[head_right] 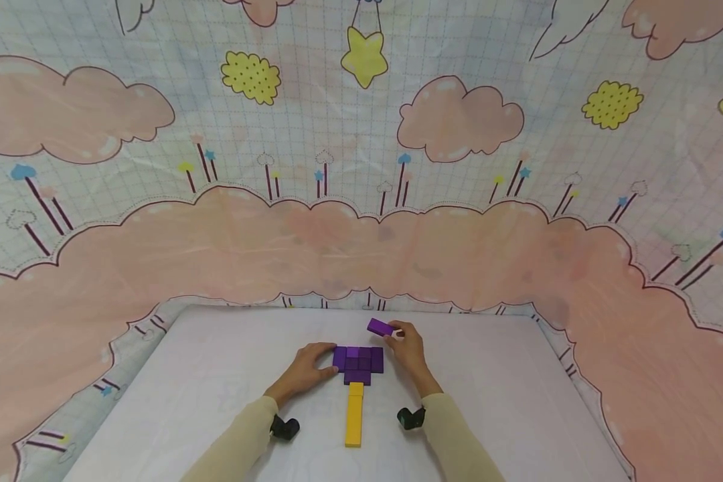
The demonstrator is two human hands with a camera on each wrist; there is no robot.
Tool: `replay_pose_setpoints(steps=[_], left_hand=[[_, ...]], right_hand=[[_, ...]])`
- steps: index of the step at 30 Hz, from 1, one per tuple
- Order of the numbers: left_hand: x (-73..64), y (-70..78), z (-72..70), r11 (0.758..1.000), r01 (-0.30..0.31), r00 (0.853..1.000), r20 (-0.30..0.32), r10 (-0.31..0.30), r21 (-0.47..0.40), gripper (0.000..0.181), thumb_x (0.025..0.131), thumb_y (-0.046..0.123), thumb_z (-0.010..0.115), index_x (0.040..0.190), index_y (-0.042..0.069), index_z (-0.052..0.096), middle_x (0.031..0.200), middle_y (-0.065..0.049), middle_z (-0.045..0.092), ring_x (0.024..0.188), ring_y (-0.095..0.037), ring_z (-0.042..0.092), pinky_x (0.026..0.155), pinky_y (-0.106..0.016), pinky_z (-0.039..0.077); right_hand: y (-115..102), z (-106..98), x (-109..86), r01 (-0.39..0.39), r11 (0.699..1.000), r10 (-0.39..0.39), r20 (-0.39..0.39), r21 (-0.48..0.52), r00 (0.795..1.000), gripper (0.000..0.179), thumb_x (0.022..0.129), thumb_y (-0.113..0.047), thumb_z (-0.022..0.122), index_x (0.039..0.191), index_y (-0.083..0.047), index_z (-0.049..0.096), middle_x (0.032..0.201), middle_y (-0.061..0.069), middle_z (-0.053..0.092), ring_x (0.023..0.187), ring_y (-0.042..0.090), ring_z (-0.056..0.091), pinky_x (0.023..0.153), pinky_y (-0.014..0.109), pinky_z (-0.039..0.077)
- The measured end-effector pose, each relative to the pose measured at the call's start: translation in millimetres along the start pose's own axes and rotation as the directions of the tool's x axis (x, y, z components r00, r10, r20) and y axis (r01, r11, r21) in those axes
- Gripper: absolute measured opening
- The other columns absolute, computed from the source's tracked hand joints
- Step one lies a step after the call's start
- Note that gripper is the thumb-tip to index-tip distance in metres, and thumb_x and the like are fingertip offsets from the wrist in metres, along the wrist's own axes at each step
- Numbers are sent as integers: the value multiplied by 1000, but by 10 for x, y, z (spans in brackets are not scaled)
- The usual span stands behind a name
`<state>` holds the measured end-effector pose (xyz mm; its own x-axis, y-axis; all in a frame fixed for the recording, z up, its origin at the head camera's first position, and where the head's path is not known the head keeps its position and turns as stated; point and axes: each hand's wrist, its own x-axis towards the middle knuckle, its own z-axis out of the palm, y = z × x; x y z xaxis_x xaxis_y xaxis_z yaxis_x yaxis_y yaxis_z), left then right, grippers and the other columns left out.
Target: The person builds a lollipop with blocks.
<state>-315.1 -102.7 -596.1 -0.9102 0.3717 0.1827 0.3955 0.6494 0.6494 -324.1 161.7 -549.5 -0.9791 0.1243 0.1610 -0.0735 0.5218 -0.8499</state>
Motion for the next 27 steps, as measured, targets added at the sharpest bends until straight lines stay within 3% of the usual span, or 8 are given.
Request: replay_pose_setpoints(steps=[27], left_hand=[[-1,28,-10,1000,14,1000,5,-14,-16,55,88,31,70,138,11,55,142,-10,56,136,-32,45,117,-53,30]], right_hand=[[-113,230,-51,47,999,-48,62,18,997,30,89,-6,67,119,-6,67,124,17,63,113,36,59,96,51,50]])
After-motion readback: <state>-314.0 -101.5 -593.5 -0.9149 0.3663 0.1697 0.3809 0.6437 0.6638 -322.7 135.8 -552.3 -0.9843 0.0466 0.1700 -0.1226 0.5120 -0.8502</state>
